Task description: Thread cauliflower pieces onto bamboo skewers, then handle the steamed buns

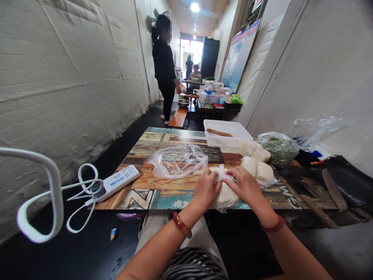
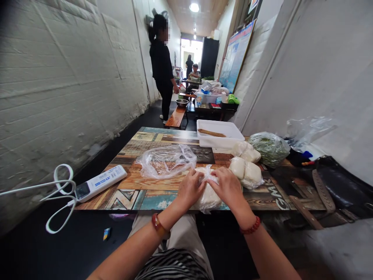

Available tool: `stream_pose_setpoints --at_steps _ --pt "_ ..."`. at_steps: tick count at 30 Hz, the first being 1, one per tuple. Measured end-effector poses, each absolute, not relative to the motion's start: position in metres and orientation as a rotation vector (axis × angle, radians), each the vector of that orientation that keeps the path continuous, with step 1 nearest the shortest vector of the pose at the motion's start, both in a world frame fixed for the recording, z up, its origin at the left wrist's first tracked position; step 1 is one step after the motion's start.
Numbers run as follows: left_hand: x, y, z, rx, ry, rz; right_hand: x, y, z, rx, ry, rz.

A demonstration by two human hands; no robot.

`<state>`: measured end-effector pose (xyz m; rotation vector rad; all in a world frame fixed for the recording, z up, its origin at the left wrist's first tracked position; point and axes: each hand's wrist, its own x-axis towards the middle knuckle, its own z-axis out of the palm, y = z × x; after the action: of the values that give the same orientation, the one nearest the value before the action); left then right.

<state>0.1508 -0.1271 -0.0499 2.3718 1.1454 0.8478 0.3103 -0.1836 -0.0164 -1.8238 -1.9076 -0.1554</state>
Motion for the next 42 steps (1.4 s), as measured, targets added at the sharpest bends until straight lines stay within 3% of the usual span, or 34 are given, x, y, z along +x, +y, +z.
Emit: stream_pose_setpoints --at_steps 4,11,17,23,34,42 --pt "0.15 -0.127 -0.051 2.372 1.138 0.835 0.309 -0.176 -0.027 -1.797 -1.816 -0.077" --pt "0.148 -0.129 -0.049 2.352 1.079 0.826 0.315 -0.178 -0.032 -1.573 -1.356 0.598" --pt "0.151 -0.114 -0.033 2.264 0.895 0.997 0.313 -0.181 -0.04 -1.461 -1.223 0.663" --pt "0.171 -0.099 -0.032 2.248 0.786 0.926 0.312 -0.178 -0.042 -1.452 -1.099 0.749" --pt "0.177 -0.087 -0.054 1.896 0.778 1.045 0.319 -0.175 -0.041 -1.372 -0.962 0.765" --pt "0.176 -0.092 -0.058 1.831 0.765 1.102 0.312 -0.173 -0.044 -1.612 -1.476 0.261"
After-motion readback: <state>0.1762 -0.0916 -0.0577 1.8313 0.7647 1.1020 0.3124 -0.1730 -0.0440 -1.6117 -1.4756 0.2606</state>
